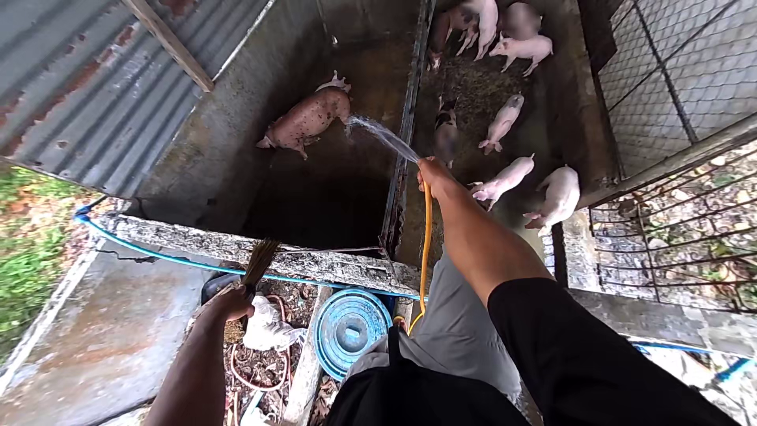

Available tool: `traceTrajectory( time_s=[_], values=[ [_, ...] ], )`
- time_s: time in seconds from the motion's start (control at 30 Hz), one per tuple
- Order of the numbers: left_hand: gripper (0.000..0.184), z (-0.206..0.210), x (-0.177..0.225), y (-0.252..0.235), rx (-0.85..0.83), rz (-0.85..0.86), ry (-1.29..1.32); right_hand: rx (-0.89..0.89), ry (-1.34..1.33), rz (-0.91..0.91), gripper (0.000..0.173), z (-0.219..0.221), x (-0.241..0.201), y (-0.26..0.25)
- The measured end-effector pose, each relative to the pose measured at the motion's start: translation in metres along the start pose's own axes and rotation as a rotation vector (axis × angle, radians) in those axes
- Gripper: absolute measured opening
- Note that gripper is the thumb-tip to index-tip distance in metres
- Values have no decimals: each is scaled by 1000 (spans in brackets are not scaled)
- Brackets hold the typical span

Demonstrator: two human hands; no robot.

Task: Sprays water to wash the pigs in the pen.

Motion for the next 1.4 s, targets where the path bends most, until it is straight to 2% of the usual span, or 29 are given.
traceTrajectory(
  time_s=[0.43,1.4],
  values=[
    [89,-8,3,4,-17,-7,-37,40,-127,-75,24,-6,-22,2],
    [93,-9,1,3,-26,3,-25,42,-134,-71,23,-4,-23,3]
  ],
)
Point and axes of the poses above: each hand's wrist, its own y-axis away from the middle knuckle, its own z-axis out of the palm, x = y × z, the point moved 5 cm from there along -y, towards the middle knuckle, and after that the axes turned 3 degrees about -z, right-handed, at the moved point
